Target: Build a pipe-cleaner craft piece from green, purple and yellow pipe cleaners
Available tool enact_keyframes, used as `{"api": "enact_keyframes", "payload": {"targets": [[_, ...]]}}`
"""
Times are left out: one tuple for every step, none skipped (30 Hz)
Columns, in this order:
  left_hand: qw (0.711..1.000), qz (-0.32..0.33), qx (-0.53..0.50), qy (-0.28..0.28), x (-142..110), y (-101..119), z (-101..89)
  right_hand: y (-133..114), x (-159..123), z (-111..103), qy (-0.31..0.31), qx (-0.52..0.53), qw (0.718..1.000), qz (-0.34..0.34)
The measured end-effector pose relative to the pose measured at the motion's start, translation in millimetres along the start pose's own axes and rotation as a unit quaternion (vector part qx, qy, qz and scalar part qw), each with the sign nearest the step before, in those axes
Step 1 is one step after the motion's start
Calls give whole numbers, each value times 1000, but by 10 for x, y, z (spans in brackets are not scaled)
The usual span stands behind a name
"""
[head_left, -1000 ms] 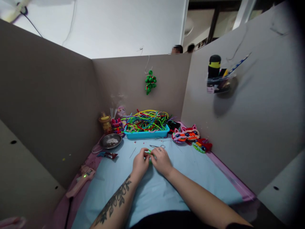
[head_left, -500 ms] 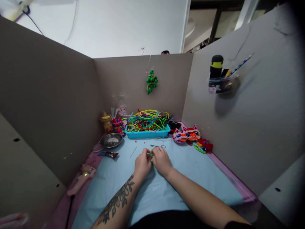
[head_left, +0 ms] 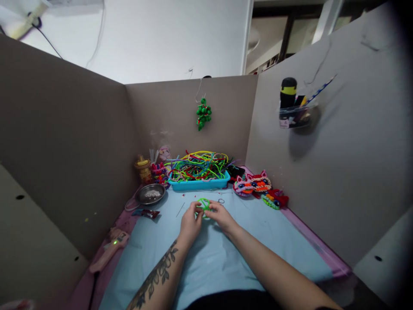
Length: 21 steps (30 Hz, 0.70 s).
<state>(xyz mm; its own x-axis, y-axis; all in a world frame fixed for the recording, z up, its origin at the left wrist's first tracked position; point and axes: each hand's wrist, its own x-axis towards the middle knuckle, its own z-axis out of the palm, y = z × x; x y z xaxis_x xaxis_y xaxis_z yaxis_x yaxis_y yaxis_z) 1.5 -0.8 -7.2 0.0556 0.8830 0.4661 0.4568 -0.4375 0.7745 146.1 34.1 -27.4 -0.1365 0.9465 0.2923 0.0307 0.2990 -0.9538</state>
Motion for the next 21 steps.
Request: {"api": "enact_keyframes", "payload": {"targets": [[1000,3,4,-2,-3,1,2,-14,-6,7,3,12,1000,2],[1000,5,7,-4,-3,-2,4,-27,-12,11,11,18,1000,1],[1000,6,10,-6,-3,-7,5,-39,-16,14,21,18,1000,-1],[1000,7,13,-6,-3,-13,4,-49,-20,15,26,15,1000,-5],[1000,8,17,-6,-3,-20,3,-58,-22,15,25,10,1000,-10],[1000,11,22,-4,-5,-25,1,-67,-23,15,18,4,1000,-16],[1000,13,28,-3,-8,-30,-1,-74,-24,15,8,-1,1000,-20],[999,16,34,-2,-12,-32,-2,-80,-24,16,-2,-5,1000,-24],[999,17,40,-3,-18,-31,-3,-85,-25,18,-10,-8,1000,-27],[999,18,45,-6,-24,-27,-5,-87,-25,21,-14,-9,999,-28],[999,18,48,-9,-28,-20,-6,-87,-26,26,-15,-8,999,-28],[999,18,48,-11,-32,-11,-8,-84,-26,31,-15,-7,1000,-27],[999,18,47,-14,-33,1,-11,-80,-27,36,-13,-6,1000,-25],[999,18,46,-16,-32,13,-15,-73,-28,43,-13,-4,1000,-22],[999,20,44,-18,-29,25,-20,-65,-28,50,-12,-2,1000,-20],[999,22,42,-21,-25,36,-25,-57,-28,57,-12,0,1000,-19],[999,26,41,-23,-20,45,-30,-50,-27,65,-11,4,1000,-18],[998,29,41,-25,-15,53,-34,-44,-26,72,-10,9,1000,-17],[998,32,41,-26,-10,59,-37,-40,-25,79,-9,14,1000,-15],[998,33,41,-26,-6,64,-39,-36,-23,86,-7,19,1000,-12],[998,33,41,-26,-2,68,-39,-34,-22,91,-3,24,1000,-9]]}}
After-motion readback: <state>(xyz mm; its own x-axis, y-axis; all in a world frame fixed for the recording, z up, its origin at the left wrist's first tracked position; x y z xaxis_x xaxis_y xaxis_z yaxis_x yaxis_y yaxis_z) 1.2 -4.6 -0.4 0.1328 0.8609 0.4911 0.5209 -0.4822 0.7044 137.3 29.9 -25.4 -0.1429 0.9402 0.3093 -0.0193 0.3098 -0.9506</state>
